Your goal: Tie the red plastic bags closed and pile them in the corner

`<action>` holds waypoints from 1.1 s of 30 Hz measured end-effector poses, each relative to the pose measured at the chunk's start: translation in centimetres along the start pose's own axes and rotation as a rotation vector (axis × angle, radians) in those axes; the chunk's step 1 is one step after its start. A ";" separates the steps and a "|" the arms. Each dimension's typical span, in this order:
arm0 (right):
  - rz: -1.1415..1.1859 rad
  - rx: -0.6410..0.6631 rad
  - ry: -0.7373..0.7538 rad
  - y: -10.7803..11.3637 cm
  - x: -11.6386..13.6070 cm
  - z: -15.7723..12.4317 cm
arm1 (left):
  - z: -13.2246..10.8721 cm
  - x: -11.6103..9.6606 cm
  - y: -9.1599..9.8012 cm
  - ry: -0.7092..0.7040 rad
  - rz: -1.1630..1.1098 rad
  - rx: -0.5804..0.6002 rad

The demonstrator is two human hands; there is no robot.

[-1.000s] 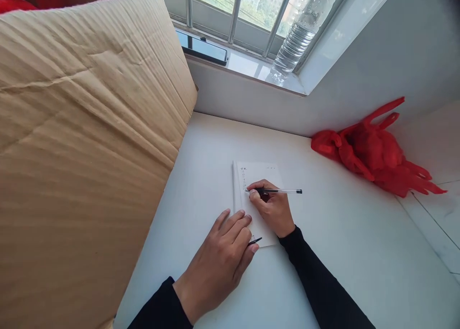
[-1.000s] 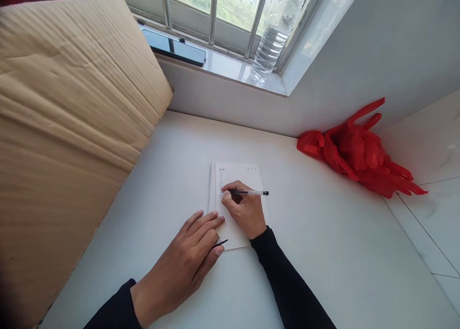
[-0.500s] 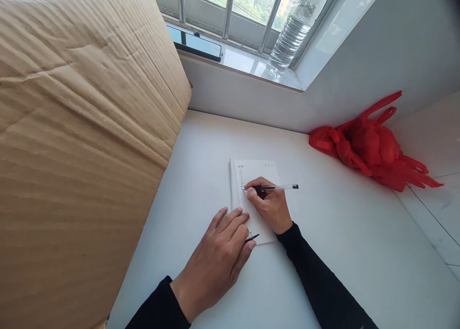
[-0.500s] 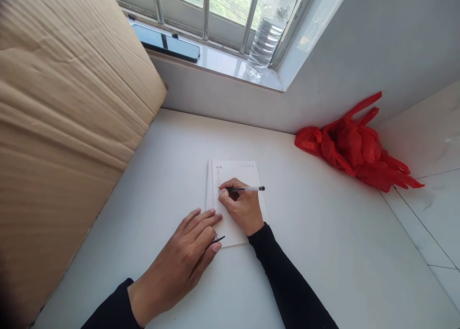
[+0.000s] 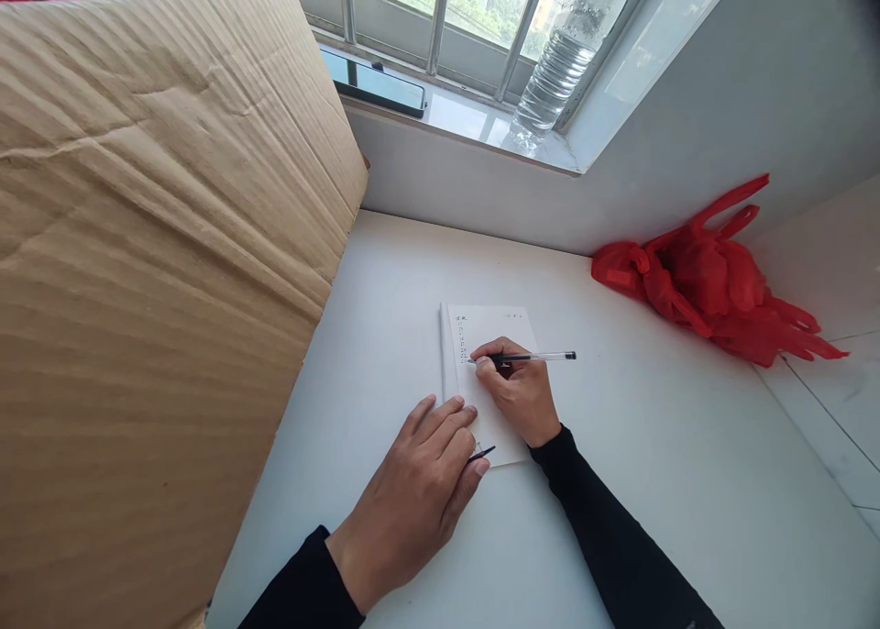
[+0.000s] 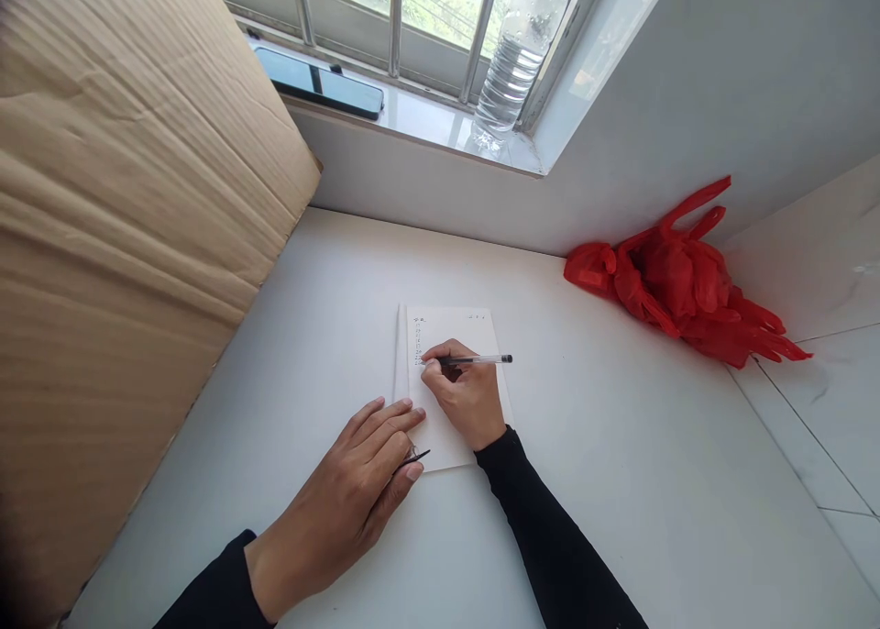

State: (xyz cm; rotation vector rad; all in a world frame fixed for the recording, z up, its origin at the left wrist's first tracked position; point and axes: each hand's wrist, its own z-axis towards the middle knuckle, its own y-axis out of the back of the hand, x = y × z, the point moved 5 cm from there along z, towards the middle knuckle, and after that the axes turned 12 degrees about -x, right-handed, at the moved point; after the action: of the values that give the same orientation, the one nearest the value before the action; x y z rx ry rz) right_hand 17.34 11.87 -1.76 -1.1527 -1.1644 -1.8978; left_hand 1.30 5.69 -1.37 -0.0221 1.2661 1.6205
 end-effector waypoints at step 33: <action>0.328 -0.100 -0.269 4.9 1.3 -6.9 | 0.0 0.2 0.6 0.024 -0.058 -0.055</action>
State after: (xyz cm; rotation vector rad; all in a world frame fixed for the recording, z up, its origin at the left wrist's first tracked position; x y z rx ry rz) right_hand 18.38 3.48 -0.38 -1.5864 -0.9515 -1.5997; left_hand 0.81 5.85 -1.10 -0.1113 1.2284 1.6090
